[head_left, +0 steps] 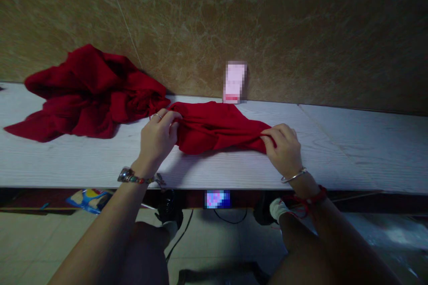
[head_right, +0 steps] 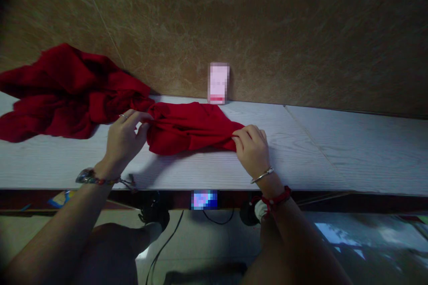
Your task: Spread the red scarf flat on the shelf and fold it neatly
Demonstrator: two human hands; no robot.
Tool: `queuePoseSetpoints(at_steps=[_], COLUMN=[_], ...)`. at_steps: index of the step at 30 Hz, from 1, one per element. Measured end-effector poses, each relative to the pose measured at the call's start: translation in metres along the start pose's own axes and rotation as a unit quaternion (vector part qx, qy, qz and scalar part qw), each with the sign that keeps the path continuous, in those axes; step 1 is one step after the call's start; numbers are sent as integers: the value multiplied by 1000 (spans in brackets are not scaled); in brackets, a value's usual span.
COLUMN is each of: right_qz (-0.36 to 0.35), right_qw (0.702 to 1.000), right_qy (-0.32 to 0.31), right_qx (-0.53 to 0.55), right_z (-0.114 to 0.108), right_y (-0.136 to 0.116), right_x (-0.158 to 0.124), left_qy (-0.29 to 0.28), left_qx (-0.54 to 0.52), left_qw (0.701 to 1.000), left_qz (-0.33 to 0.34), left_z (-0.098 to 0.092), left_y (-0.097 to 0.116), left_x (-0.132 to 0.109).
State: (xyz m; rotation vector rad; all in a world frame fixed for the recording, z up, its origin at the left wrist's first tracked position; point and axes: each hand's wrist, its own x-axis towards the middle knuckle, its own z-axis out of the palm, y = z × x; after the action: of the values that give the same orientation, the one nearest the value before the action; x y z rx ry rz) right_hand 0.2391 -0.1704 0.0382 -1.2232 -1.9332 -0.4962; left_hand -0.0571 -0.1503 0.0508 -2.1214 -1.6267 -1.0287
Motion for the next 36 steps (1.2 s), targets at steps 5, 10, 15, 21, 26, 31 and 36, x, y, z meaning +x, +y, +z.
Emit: queuePoseSetpoints(at_steps=[5, 10, 15, 21, 26, 31, 36], right_qz=[54, 103, 60, -112, -152, -177, -196], right_qw=[998, 979, 974, 968, 971, 972, 965], right_qy=[-12, -176, -215, -223, -182, -153, -176], right_qx=[-4, -26, -38, 1, -16, -2, 10], right_z=[3, 21, 21, 6, 14, 19, 19], right_y=[9, 7, -15, -42, -43, -41, -44], right_x=[-2, -13, -14, -6, -9, -10, -11], left_qy=[-5, -127, -135, -109, -257, -263, -240], left_qx=[-13, 13, -16, -58, -34, 6, 22], left_qw=[1000, 992, 988, 969, 921, 926, 937], left_qz=[-28, 8, 76, 214, 291, 272, 251], left_z=[5, 22, 24, 0, 1, 13, 17], left_y=[4, 12, 15, 31, 36, 29, 28], left_x=[1, -4, -6, -6, -14, -18, -16])
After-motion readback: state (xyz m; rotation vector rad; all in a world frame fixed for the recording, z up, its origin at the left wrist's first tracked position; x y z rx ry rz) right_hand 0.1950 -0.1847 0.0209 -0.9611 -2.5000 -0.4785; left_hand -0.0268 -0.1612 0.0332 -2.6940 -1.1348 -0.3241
